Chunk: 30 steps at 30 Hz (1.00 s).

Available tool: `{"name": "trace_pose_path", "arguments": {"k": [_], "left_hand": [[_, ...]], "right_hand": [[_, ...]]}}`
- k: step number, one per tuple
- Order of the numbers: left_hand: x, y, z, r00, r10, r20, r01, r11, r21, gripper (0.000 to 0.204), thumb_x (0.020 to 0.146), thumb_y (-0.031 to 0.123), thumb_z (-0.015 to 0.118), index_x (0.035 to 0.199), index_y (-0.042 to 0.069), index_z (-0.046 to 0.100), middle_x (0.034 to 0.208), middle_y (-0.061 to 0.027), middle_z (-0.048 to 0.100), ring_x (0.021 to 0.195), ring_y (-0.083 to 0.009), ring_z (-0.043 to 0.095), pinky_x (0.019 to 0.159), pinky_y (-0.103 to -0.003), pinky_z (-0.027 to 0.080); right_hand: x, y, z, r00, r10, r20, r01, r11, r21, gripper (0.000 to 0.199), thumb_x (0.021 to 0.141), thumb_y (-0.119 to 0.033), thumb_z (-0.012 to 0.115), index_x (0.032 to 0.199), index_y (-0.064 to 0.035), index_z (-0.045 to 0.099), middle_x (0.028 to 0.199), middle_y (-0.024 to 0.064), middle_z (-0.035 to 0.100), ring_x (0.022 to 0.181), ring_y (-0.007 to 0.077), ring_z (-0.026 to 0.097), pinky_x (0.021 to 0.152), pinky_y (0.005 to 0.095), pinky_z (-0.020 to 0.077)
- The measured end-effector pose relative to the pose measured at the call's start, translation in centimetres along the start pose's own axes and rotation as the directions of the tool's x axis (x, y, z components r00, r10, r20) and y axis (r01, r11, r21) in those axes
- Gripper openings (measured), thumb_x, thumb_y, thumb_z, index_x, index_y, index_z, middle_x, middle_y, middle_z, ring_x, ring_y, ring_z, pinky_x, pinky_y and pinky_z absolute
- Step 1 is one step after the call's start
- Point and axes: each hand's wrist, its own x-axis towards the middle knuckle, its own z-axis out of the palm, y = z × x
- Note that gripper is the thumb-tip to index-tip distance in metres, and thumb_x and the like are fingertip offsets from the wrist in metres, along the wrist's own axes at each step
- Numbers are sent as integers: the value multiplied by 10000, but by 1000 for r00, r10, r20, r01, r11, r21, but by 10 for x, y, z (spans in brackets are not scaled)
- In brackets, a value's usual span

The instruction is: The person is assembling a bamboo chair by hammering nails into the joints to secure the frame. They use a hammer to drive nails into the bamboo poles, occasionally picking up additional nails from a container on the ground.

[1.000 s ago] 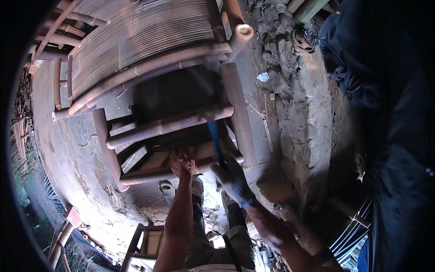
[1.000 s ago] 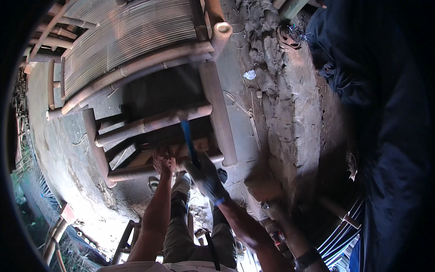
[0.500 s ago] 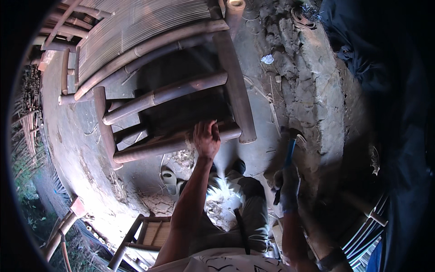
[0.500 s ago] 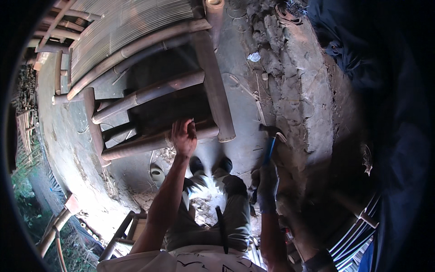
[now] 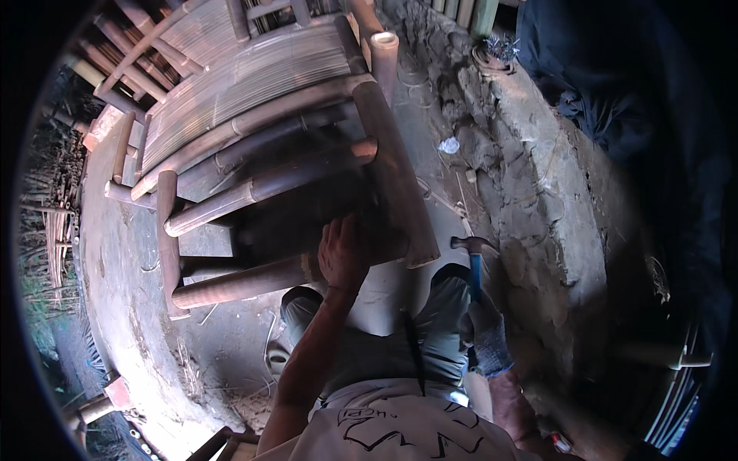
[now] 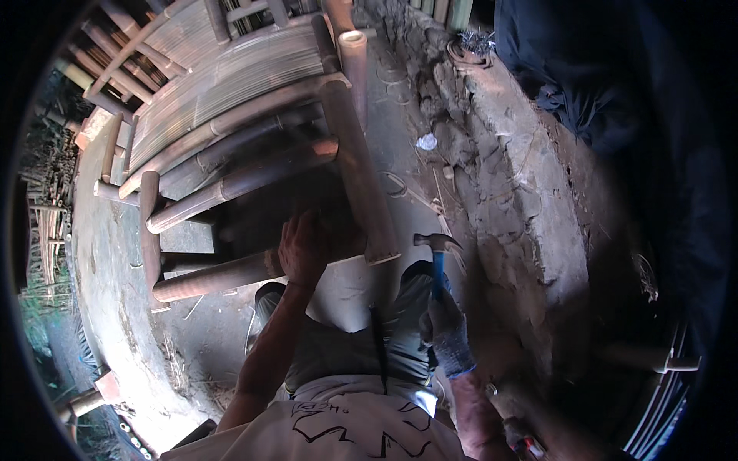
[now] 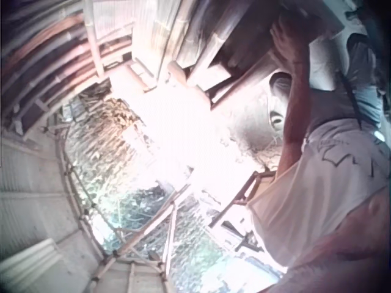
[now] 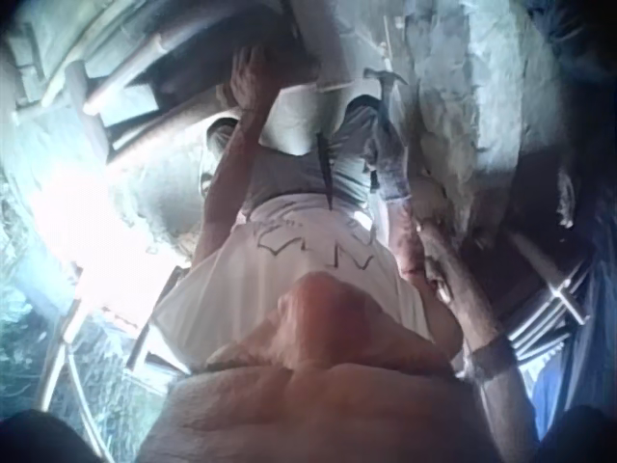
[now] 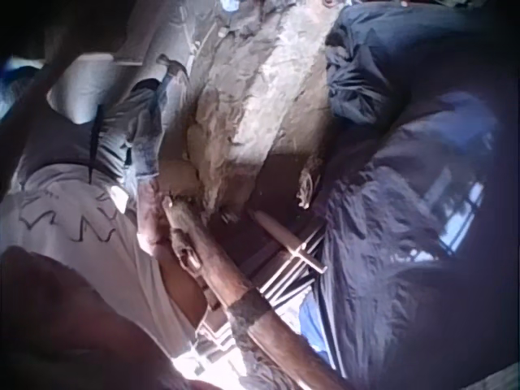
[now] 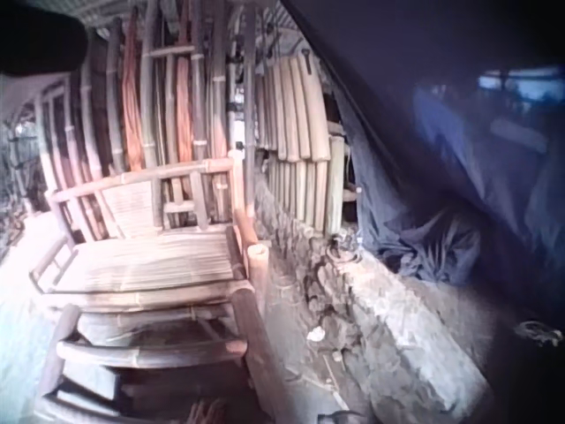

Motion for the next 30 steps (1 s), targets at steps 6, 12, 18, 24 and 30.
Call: {"name": "trace_pose_path", "arguments": {"k": [6, 12, 18, 24, 30], "left_hand": [[-6, -10, 0, 990, -33, -135, 21, 996, -88, 239, 838, 146, 685, 1069, 96, 656, 990, -109, 648, 926, -308, 632, 773, -416, 517], [-56, 40, -17, 927, -343, 151, 349, 645, -680, 172, 843, 107, 711, 1009, 64, 700, 1005, -112, 688, 940, -242, 676, 812, -341, 521], [-57, 64, 15, 933, -360, -4, 271, 710, -649, 229, 807, 47, 693, 1014, 32, 597, 888, -135, 658, 829, -266, 680, 773, -362, 525], [-64, 71, 38, 915, -381, -132, 231, 764, -602, 292, 798, 47, 693, 995, 33, 478, 829, -121, 616, 769, -269, 647, 732, -372, 512], [-61, 71, 36, 933, -324, -158, 189, 813, -550, 273, 796, 57, 691, 971, 42, 484, 810, -129, 614, 741, -323, 643, 682, -411, 508]], "right_hand": [[15, 23, -14, 994, -108, 18, 109, 991, -80, 150, 972, -153, 510, 1090, -62, 530, 615, -5, 464, 450, 76, 412, 399, 252, 346], [11, 5, -22, 945, -324, -34, 322, 945, -48, 190, 968, -92, 494, 1153, -63, 526, 648, -4, 485, 473, 55, 405, 410, 219, 322], [-12, -2, -3, 790, -590, 168, 610, 731, -306, 410, 986, -108, 506, 1384, -32, 439, 715, 14, 536, 538, 70, 492, 477, 249, 444], [-2, -15, -11, 563, -687, 459, 749, 189, -635, 533, 980, -153, 534, 1472, -44, 364, 1140, 249, 645, 953, 377, 693, 835, 398, 553], [-15, -37, 5, 561, -598, 572, 714, 0, -700, 511, 993, -97, 500, 1480, -37, 361, 1373, 238, 539, 1128, 356, 640, 933, 417, 516]]}}
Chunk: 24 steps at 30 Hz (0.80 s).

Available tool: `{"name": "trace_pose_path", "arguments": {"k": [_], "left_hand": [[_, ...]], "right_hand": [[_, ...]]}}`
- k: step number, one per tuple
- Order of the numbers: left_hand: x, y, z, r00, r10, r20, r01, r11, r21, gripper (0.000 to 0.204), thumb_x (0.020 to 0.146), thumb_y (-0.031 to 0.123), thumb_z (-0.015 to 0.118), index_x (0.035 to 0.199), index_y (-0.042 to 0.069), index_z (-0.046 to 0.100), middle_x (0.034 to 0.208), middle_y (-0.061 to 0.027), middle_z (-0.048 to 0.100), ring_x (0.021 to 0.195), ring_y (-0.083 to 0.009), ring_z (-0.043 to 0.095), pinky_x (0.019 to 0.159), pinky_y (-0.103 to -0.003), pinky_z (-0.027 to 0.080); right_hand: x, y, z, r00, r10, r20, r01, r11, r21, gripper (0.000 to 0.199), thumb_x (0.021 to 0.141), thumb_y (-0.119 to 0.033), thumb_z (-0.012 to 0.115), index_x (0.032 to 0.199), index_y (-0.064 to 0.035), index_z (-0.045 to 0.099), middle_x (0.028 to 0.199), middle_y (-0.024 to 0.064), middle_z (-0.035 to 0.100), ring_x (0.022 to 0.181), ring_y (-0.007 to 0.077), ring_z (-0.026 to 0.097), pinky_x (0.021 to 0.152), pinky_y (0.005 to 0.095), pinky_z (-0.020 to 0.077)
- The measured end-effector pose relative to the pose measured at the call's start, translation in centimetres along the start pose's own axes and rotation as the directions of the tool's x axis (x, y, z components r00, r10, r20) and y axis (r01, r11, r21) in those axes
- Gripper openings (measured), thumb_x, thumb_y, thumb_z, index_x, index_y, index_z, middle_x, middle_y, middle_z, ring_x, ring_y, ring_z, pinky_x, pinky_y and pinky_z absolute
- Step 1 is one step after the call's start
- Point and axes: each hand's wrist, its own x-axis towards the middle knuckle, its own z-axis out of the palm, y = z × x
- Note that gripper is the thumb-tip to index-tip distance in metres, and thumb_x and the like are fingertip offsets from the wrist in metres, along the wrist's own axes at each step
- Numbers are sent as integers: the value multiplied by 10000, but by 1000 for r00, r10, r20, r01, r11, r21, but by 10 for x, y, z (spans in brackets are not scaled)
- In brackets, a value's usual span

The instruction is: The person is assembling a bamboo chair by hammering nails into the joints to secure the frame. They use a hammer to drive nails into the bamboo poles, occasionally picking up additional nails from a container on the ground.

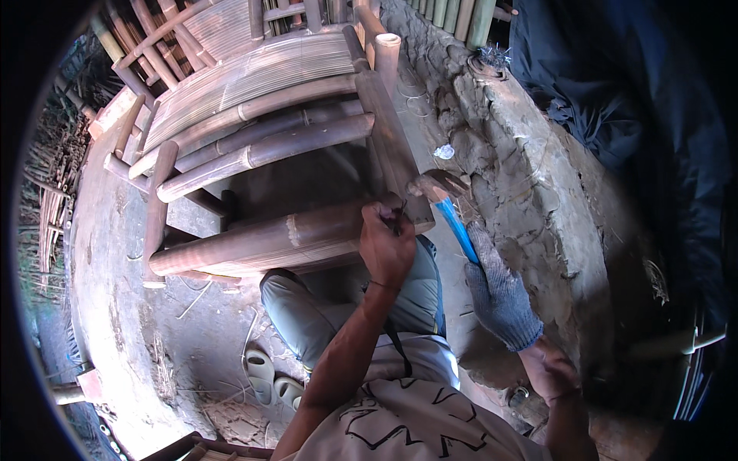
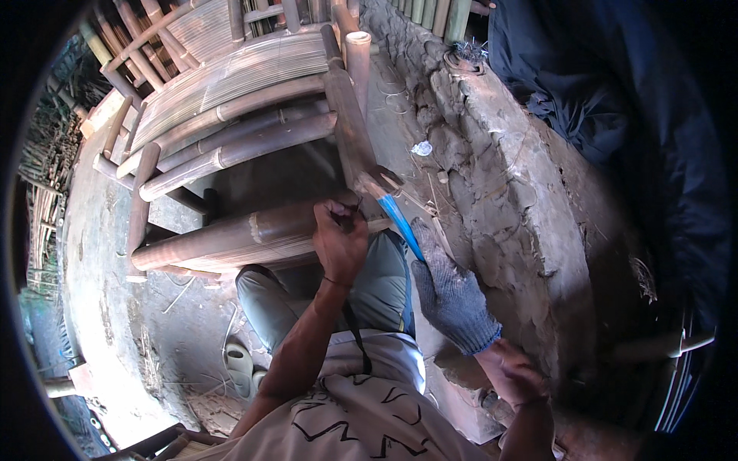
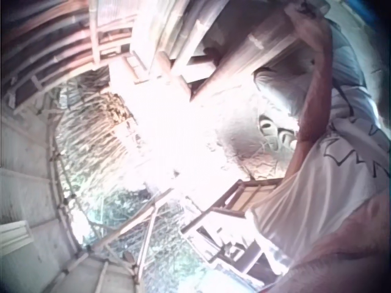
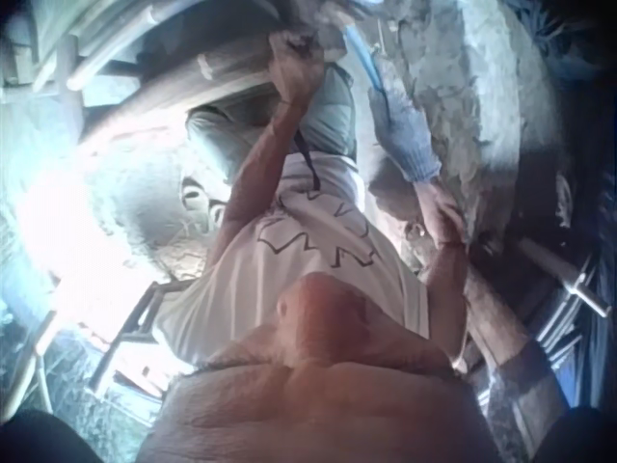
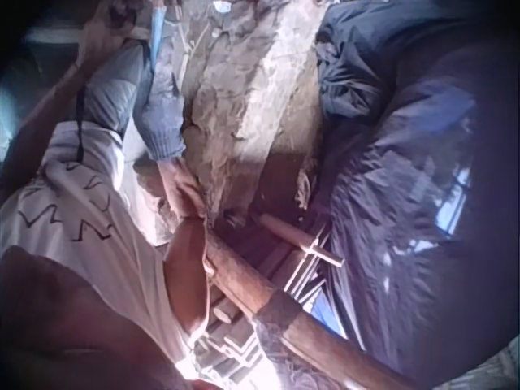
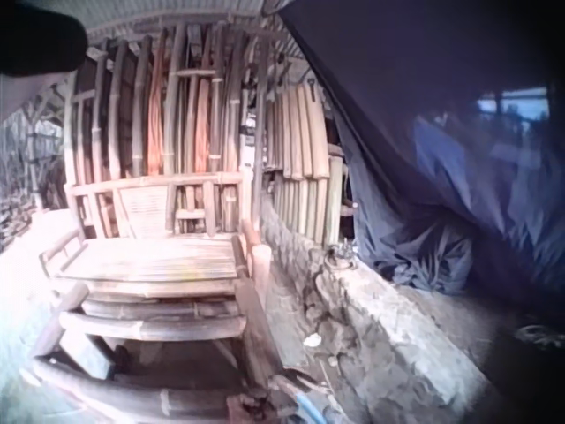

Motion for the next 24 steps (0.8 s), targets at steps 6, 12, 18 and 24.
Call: {"name": "trace_pose_path", "arguments": {"k": [6, 12, 18, 24], "left_hand": [[6, 4, -4, 999, -24, 34, 22, 999, 41, 264, 785, 76, 704, 940, 52, 492, 794, -124, 624, 720, -345, 641, 642, -443, 497], [7, 5, -6, 996, -64, 67, 61, 997, 48, 255, 787, 91, 700, 949, 62, 505, 794, -135, 651, 743, -369, 669, 671, -442, 513], [16, 3, -13, 997, -17, 81, 9, 995, 97, 264, 770, 75, 688, 964, 72, 509, 821, -143, 648, 779, -378, 659, 674, -452, 511], [35, 18, -20, 935, 55, 350, -138, 966, 218, 296, 765, 99, 690, 1001, 65, 515, 851, -180, 643, 859, -401, 645, 747, -504, 510]], "right_hand": [[14, -14, -4, 969, -196, -153, 188, 980, -66, 507, 990, -114, 505, 1478, -65, 379, 1347, 250, 547, 1157, 430, 587, 917, 441, 530], [32, 14, -4, 995, -64, 72, 74, 985, -158, 550, 986, -189, 523, 1499, -131, 334, 918, 251, 673, 752, 431, 667, 663, 554, 525], [41, -6, -1, 912, 270, 309, -201, 951, -237, 494, 992, -123, 499, 1465, -70, 366, 1183, 267, 629, 1023, 428, 645, 856, 474, 533], [18, 13, 6, 972, 60, -226, -31, 991, 130, 435, 996, -137, 554, 1414, -58, 463, 984, 221, 646, 733, 233, 649, 708, 354, 527]]}}
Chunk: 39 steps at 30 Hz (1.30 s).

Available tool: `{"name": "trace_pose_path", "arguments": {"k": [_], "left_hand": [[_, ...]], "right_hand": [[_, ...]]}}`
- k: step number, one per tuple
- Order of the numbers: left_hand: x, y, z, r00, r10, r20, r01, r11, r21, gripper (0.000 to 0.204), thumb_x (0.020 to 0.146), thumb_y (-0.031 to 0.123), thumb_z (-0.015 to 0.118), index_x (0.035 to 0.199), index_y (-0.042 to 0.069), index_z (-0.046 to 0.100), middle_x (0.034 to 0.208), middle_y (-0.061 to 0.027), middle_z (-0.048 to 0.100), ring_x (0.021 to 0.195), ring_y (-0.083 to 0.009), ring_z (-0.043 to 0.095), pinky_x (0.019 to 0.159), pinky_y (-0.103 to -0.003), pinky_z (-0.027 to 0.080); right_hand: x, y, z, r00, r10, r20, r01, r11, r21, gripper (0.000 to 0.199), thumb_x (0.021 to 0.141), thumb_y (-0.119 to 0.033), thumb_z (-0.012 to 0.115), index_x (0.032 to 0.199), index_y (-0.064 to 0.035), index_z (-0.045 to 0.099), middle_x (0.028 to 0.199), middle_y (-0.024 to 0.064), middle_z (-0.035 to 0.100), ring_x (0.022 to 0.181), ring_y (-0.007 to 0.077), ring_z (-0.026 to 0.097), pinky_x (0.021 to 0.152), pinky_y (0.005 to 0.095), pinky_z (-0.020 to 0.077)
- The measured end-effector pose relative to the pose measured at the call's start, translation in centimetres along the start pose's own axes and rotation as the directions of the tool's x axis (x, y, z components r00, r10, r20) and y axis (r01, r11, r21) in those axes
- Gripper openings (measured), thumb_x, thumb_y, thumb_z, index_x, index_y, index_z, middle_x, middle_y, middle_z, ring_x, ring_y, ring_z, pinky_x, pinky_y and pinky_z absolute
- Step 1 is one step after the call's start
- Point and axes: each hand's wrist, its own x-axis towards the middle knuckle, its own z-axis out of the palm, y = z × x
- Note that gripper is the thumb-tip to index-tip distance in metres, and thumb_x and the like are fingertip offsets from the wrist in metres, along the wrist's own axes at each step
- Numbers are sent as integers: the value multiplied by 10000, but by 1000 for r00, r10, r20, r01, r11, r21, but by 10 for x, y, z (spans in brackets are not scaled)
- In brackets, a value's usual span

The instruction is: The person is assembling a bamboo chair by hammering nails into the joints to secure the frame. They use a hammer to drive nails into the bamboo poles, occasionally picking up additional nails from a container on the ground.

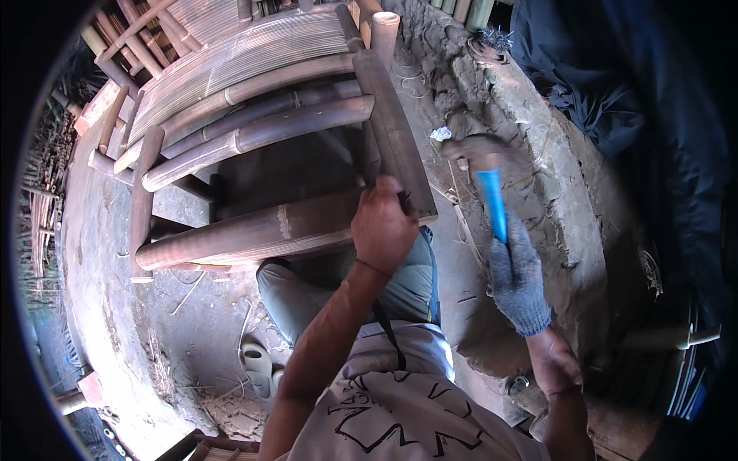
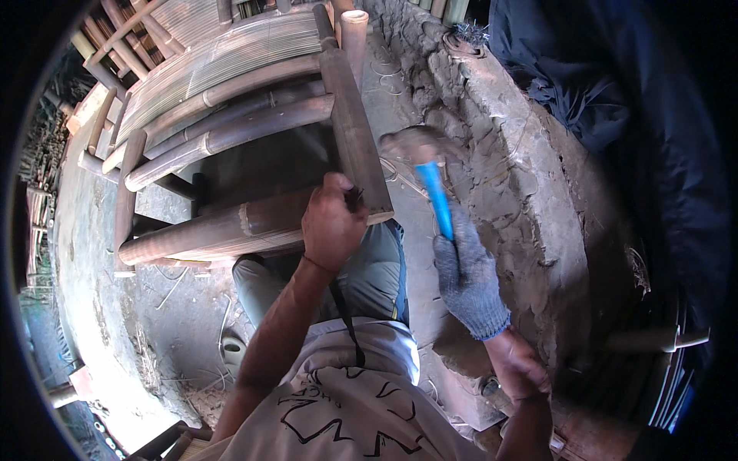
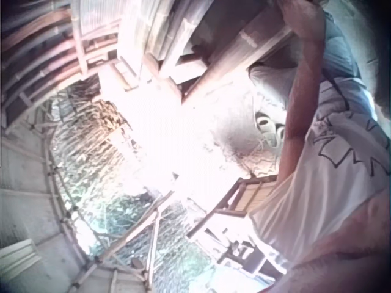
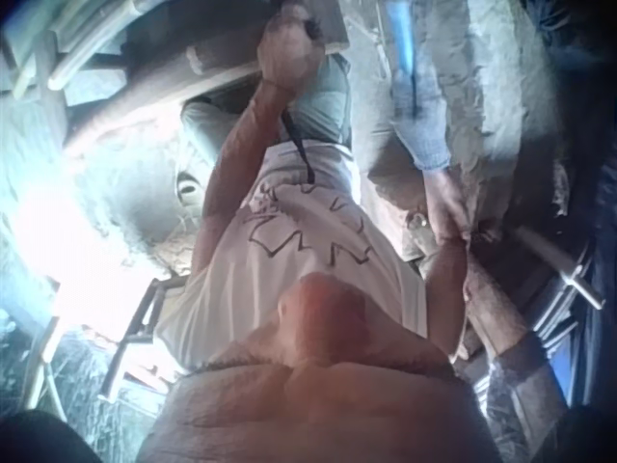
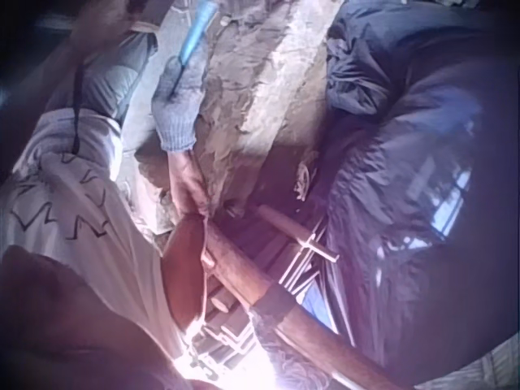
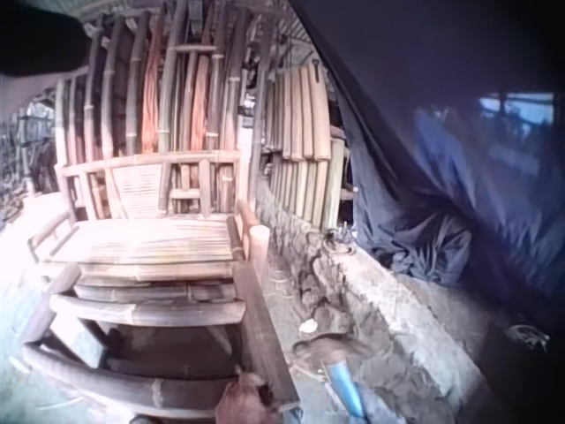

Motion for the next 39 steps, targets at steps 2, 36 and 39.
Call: {"name": "trace_pose_path", "arguments": {"k": [2, 36, 39], "left_hand": [[10, -2, -4, 995, 13, 100, -20, 997, 76, 295, 774, 103, 679, 1016, 53, 519, 864, -199, 642, 872, -412, 640, 773, -515, 508], [-15, -18, 6, 996, -79, -48, 73, 990, -120, 323, 823, 122, 711, 1010, 46, 459, 864, -158, 625, 798, -374, 649, 713, -459, 493], [-14, -18, 5, 997, -64, -43, 58, 991, -121, 309, 828, 134, 704, 1000, 47, 462, 846, -160, 619, 786, -382, 644, 703, -463, 492]], "right_hand": [[-6, 0, 0, 994, 92, -53, -89, 995, 51, 431, 1002, -137, 550, 1414, -46, 459, 947, 171, 637, 701, 168, 593, 703, 323, 513], [-21, -7, -1, 913, 304, 274, -330, 943, 53, 537, 964, -74, 568, 1473, -69, 399, 1096, 177, 651, 760, 241, 665, 697, 331, 543], [-9, -12, 6, 971, 40, 234, -9, 991, -133, 536, 966, -70, 530, 1481, -70, 380, 1140, 210, 661, 875, 321, 699, 764, 384, 562]]}}
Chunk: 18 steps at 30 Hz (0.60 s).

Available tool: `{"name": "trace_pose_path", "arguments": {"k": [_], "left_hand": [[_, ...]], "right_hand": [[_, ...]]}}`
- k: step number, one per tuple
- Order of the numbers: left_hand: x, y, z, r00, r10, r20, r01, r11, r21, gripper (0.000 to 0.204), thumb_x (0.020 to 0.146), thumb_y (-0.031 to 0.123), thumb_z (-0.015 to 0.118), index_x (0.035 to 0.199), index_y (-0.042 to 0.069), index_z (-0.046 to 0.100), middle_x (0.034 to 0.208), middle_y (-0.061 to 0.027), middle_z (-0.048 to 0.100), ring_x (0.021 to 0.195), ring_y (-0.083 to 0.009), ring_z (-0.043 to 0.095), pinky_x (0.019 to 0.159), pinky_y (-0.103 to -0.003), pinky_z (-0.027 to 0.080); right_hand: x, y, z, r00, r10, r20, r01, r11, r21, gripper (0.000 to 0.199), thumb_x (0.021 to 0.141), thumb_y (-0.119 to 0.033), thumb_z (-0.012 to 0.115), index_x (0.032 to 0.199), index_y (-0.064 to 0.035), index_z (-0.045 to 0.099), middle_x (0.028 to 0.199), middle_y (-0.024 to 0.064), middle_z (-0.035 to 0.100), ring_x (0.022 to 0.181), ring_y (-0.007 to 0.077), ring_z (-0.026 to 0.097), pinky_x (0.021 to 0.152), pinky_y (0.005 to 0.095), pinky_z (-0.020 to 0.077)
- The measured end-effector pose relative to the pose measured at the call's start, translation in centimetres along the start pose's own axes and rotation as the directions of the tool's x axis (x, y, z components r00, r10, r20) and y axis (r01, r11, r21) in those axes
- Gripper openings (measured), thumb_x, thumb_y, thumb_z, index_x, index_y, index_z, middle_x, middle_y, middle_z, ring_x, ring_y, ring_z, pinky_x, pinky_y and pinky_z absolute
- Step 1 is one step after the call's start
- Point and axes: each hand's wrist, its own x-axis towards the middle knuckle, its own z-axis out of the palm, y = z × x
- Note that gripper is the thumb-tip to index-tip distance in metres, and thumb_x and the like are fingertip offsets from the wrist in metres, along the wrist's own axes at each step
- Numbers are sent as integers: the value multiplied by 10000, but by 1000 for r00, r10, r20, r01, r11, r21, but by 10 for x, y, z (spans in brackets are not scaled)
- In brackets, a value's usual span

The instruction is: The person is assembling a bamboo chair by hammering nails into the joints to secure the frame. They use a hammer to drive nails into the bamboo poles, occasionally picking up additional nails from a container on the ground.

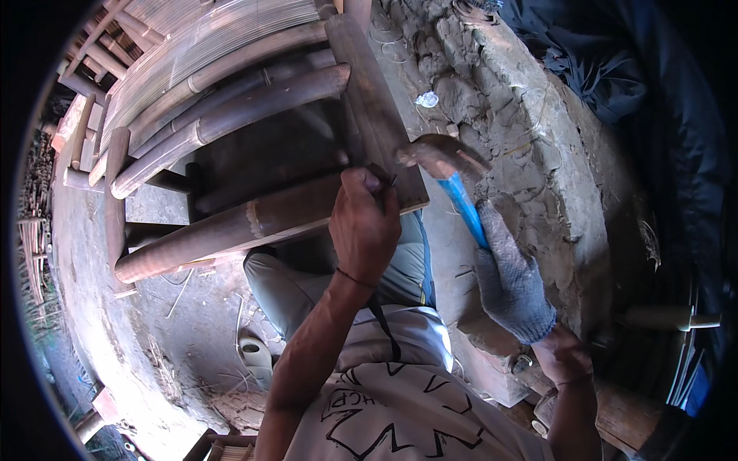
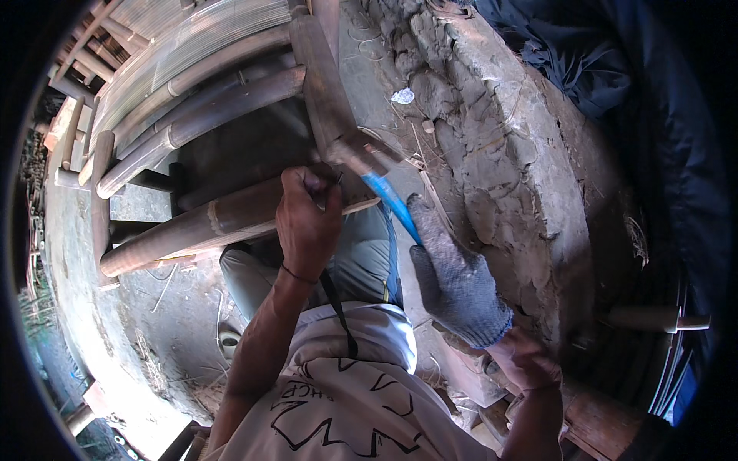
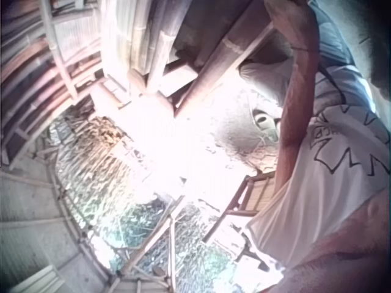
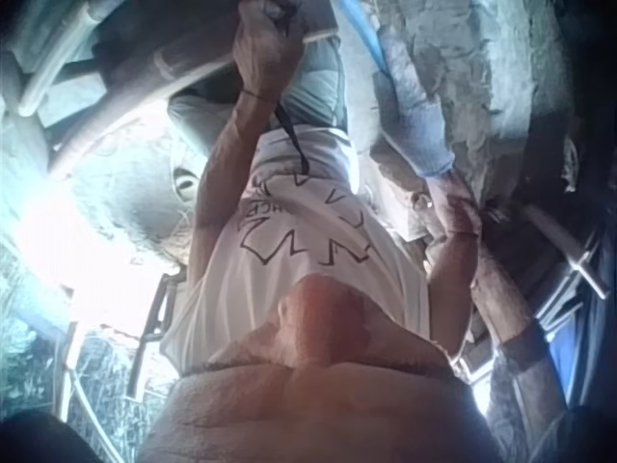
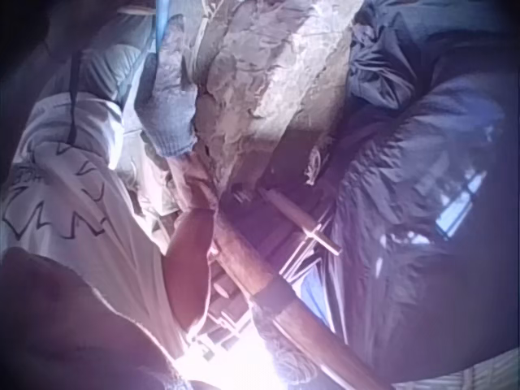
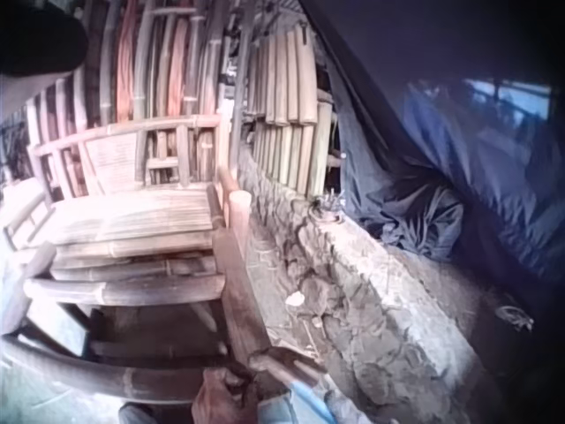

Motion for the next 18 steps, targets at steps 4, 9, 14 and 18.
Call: {"name": "trace_pose_path", "arguments": {"k": [4, 9, 14, 18], "left_hand": [[3, 4, -3, 1000, 14, 19, -15, 1000, 16, 295, 828, 109, 687, 998, 42, 456, 830, -167, 611, 782, -392, 630, 696, -470, 487], [6, 3, -3, 997, 63, 36, -63, 998, -13, 283, 825, 44, 663, 1005, 28, 445, 846, -175, 612, 792, -390, 614, 692, -483, 475], [7, 4, -6, 996, 73, 47, -72, 997, -20, 290, 814, 39, 664, 1018, 20, 460, 847, -178, 615, 805, -394, 618, 712, -485, 485], [16, -5, -9, 977, 167, 133, -171, 985, 17, 254, 824, 49, 648, 1017, 13, 487, 853, -188, 616, 812, -395, 621, 729, -494, 494]], "right_hand": [[7, 7, -2, 990, 51, 130, -18, 969, -247, 582, 953, -112, 564, 1497, -173, 365, 1033, 183, 635, 748, 384, 629, 639, 462, 535], [6, -7, -12, 997, -14, -74, 8, 996, -85, 556, 968, -142, 564, 1489, -146, 372, 1117, 221, 642, 821, 401, 671, 682, 489, 556], [6, 7, -3, 979, 142, 143, -120, 981, -151, 523, 972, -89, 549, 1473, -112, 401, 1242, 257, 609, 1037, 389, 670, 833, 434, 556], [8, 6, -11, 992, 41, -123, -34, 998, 58, 496, 979, -96, 551, 1455, -69, 414, 1232, 255, 616, 1026, 380, 675, 823, 400, 552]]}}
